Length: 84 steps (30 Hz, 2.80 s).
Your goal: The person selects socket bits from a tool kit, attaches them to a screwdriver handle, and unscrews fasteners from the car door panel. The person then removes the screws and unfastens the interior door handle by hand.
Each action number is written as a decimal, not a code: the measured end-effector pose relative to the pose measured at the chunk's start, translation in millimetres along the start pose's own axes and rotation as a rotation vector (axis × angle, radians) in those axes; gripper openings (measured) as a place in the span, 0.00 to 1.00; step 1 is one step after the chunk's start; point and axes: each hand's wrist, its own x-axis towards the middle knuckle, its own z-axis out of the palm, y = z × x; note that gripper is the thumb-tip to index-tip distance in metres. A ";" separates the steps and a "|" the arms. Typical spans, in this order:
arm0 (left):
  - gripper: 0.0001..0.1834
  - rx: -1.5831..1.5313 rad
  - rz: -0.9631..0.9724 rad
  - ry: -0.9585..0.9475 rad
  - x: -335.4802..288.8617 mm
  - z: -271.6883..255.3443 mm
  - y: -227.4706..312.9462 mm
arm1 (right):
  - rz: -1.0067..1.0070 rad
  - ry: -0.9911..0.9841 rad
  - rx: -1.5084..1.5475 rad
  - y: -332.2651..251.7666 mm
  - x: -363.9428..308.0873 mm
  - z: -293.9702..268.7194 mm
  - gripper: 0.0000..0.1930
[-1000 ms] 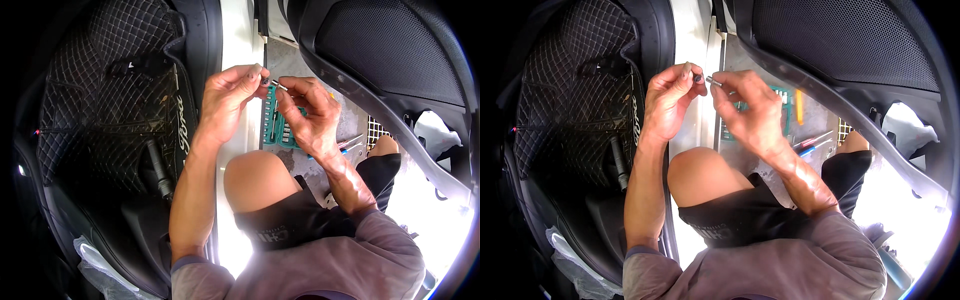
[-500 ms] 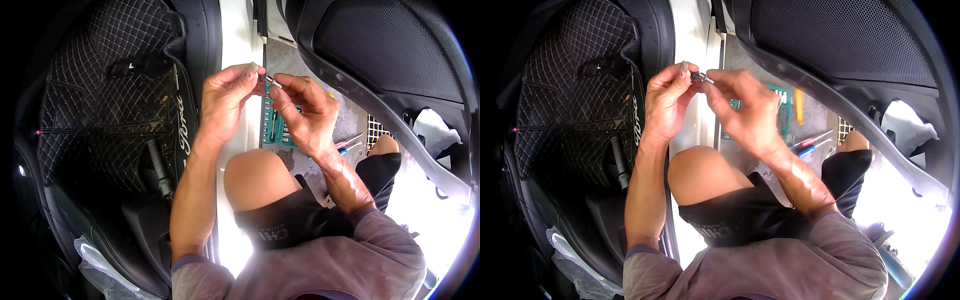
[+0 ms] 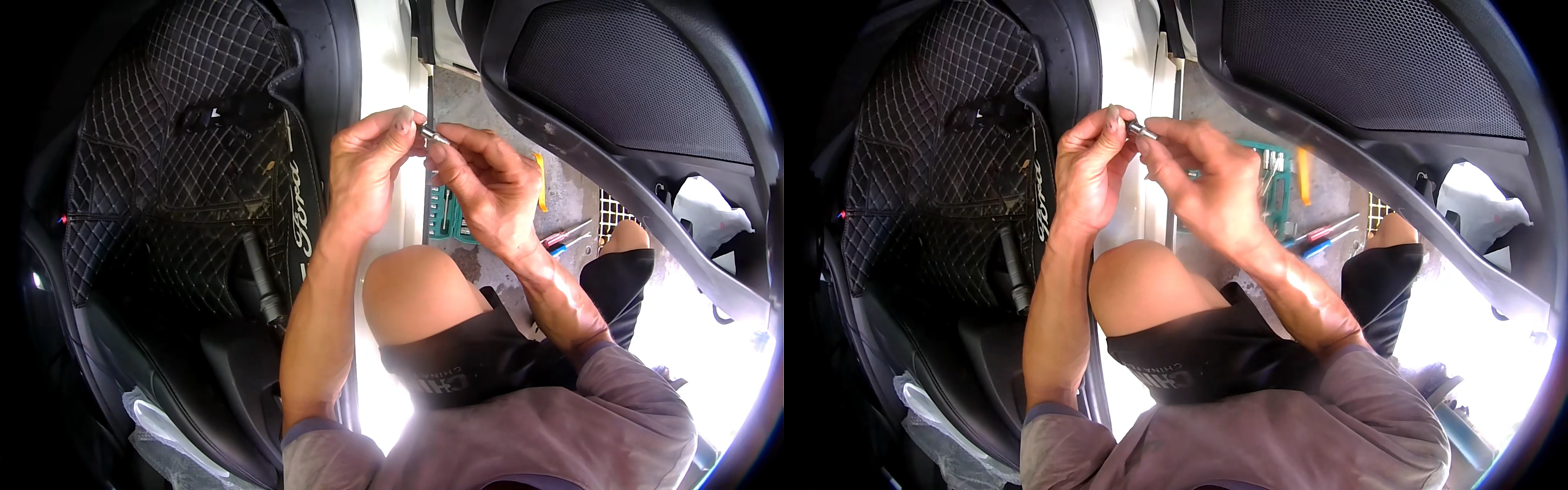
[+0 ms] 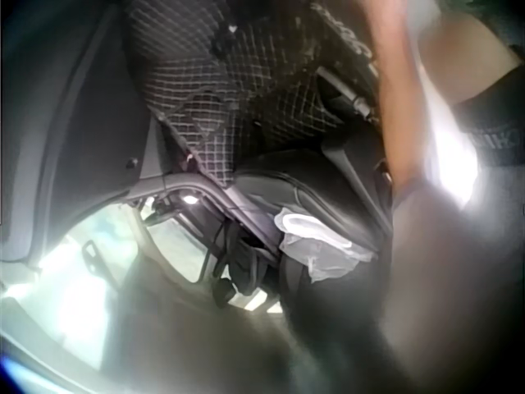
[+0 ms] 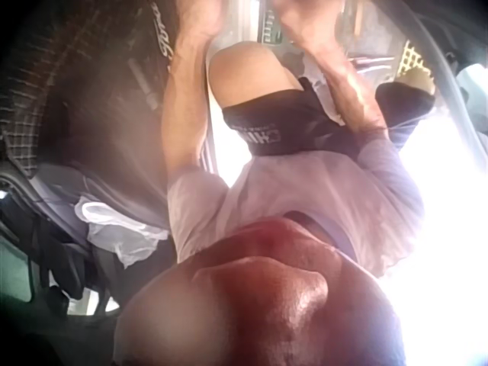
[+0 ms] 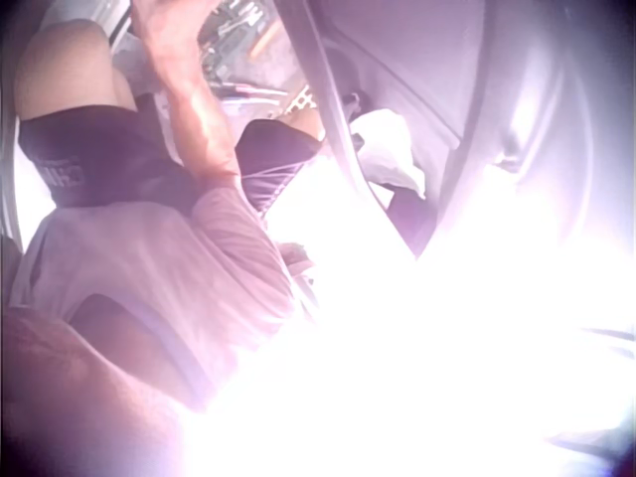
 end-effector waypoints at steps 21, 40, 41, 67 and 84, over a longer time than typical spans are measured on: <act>0.13 0.010 0.049 0.096 -2.6 14.3 -0.5 | -0.143 0.060 -0.243 1.3 2.3 9.9 0.11; 0.11 -0.089 0.031 -0.020 -15.2 -3.4 10.1 | -0.690 -0.251 -0.573 -37.7 30.3 -3.0 0.10; 0.11 -0.062 0.011 -0.035 -10.7 3.7 11.7 | -0.603 -0.227 -0.545 -31.7 32.5 -5.9 0.09; 0.13 0.419 -0.046 0.257 6.5 -22.6 6.6 | 0.685 0.149 -0.901 199.8 -44.8 -100.3 0.18; 0.10 0.438 -0.039 0.258 6.6 -17.2 4.4 | 0.905 0.244 -1.063 265.7 -52.4 -125.8 0.15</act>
